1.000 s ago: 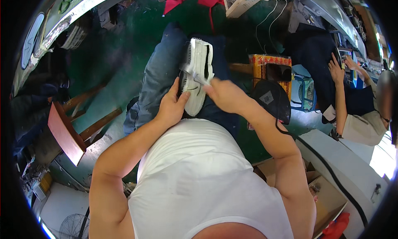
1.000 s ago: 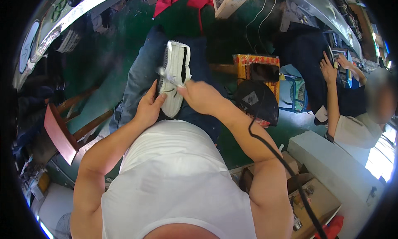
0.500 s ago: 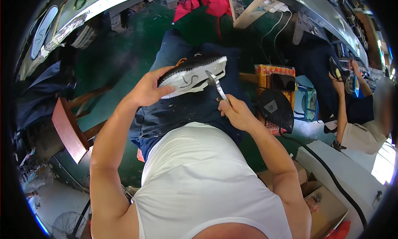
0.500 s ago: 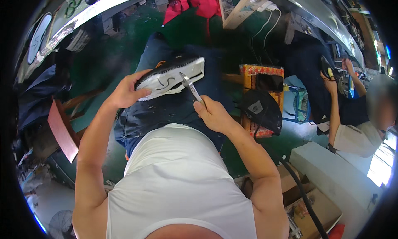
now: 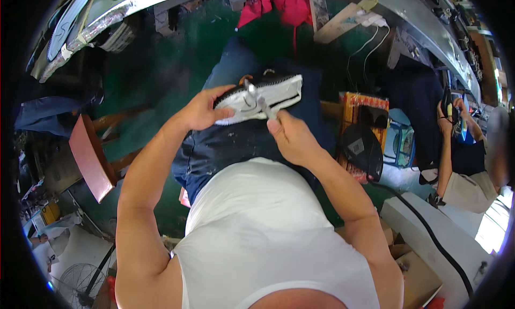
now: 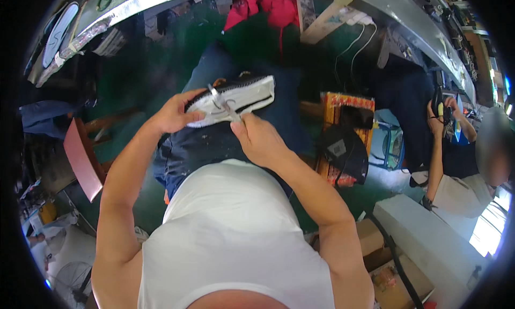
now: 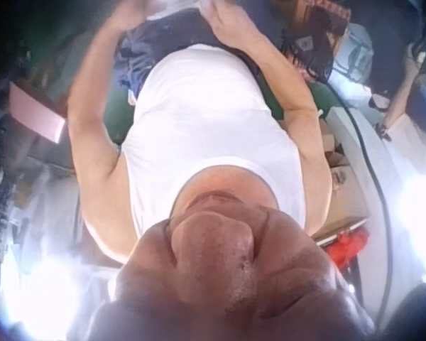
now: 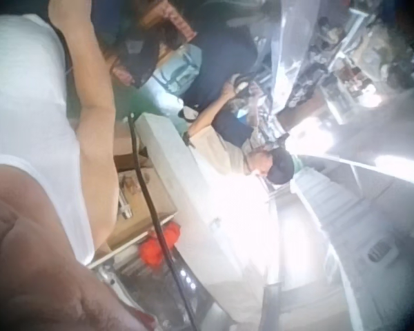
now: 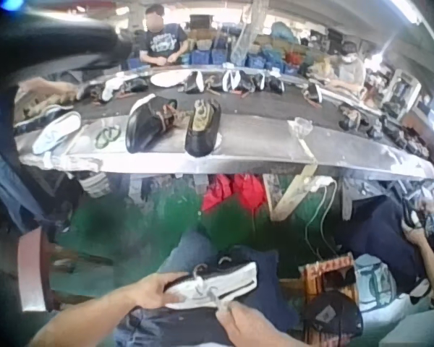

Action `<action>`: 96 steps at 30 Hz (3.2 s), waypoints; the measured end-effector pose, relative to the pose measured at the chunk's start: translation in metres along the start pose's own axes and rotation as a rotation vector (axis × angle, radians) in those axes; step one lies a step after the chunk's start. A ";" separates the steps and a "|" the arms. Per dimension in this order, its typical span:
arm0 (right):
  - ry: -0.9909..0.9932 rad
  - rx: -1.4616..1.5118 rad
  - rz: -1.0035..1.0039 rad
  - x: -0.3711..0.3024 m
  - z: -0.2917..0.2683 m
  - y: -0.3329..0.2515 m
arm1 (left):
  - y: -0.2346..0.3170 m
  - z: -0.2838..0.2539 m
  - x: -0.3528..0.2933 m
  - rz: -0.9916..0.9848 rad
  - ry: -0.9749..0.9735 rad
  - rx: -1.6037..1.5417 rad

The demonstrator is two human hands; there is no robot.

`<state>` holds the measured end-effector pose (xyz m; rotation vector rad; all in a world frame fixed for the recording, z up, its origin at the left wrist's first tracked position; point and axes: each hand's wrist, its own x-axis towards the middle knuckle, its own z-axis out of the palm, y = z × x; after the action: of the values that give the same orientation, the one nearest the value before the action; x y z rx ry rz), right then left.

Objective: Manually lasting shoes by pulling the upper over the last and securing it with pliers and other tools on an assembly line.

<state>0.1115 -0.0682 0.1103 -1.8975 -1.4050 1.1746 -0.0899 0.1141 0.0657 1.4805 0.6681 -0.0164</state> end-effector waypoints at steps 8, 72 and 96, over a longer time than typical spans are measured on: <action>-0.054 -0.020 0.005 0.010 0.008 -0.005 | 0.002 -0.006 0.002 0.004 -0.001 0.035; -0.413 -0.340 0.269 0.002 -0.090 0.006 | -0.018 0.106 0.074 -0.224 0.222 -0.680; -0.475 1.411 0.292 -0.028 -0.004 0.123 | 0.002 0.099 0.076 -0.237 0.101 -0.616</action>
<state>0.1744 -0.1362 0.0246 -0.7916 -0.1485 2.0352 0.0129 0.0534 0.0306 0.8104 0.8373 0.0766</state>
